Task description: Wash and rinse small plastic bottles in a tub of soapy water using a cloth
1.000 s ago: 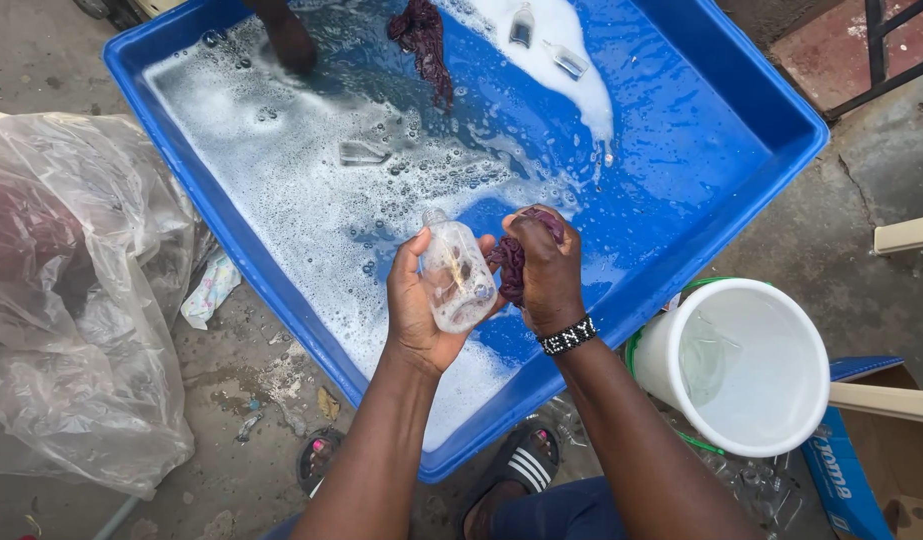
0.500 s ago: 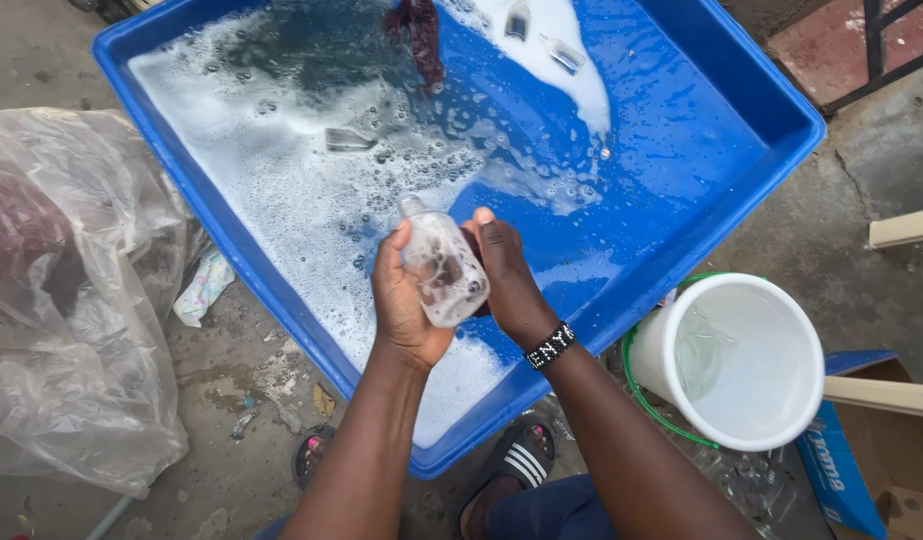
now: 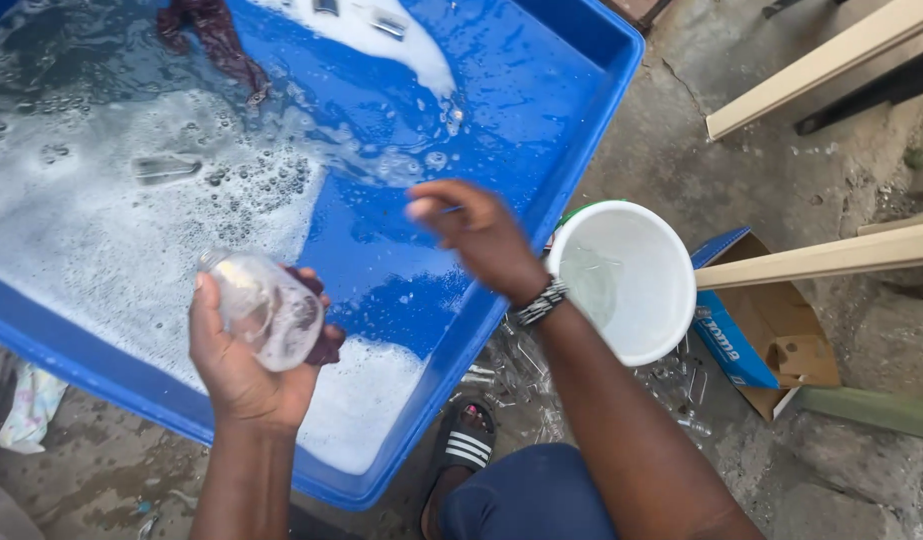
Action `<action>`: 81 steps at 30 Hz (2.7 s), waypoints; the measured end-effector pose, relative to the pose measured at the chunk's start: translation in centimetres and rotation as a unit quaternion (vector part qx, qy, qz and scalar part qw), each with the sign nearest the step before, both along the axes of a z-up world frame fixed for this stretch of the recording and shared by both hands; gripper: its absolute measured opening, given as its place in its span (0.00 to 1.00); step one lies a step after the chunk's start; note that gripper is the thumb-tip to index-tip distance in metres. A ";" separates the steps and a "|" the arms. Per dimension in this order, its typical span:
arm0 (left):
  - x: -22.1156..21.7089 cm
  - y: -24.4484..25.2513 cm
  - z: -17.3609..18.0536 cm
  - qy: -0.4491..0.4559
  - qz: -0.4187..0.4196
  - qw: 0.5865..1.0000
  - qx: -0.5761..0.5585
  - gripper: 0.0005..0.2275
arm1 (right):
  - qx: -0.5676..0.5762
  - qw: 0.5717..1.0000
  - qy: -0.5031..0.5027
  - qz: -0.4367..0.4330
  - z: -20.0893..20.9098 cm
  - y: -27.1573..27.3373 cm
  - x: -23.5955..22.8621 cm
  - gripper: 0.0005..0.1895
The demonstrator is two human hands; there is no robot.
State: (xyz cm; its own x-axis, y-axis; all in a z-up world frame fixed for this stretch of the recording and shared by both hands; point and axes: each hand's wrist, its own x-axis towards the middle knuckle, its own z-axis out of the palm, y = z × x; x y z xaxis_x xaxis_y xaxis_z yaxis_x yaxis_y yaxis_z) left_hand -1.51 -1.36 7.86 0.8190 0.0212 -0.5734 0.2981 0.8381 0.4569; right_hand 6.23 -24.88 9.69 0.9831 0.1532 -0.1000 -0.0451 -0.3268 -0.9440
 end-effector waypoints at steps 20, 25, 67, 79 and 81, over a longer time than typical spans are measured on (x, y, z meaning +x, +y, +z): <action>-0.4 -1.9 1.3 0.233 0.071 0.952 0.186 0.21 | -0.323 0.889 0.322 -0.034 -36.0 -36.0 -9.4 0.32; -0.4 0.0 -0.7 0.302 -0.023 0.920 0.247 0.34 | -0.405 0.856 0.317 0.043 -38.5 -36.5 -8.7 0.22; 1.3 -1.5 0.1 0.027 -0.027 0.982 0.185 0.13 | -0.063 0.965 -0.099 -0.235 -3.2 -14.6 -1.1 0.20; 1.1 -0.3 -2.7 0.012 -0.038 0.819 0.573 0.24 | 0.013 0.987 -0.163 -0.002 5.5 6.6 -0.8 0.35; 1.0 -0.3 -2.0 -0.029 -0.036 0.773 0.633 0.17 | -0.129 0.972 -0.192 0.035 6.6 7.8 -2.7 0.27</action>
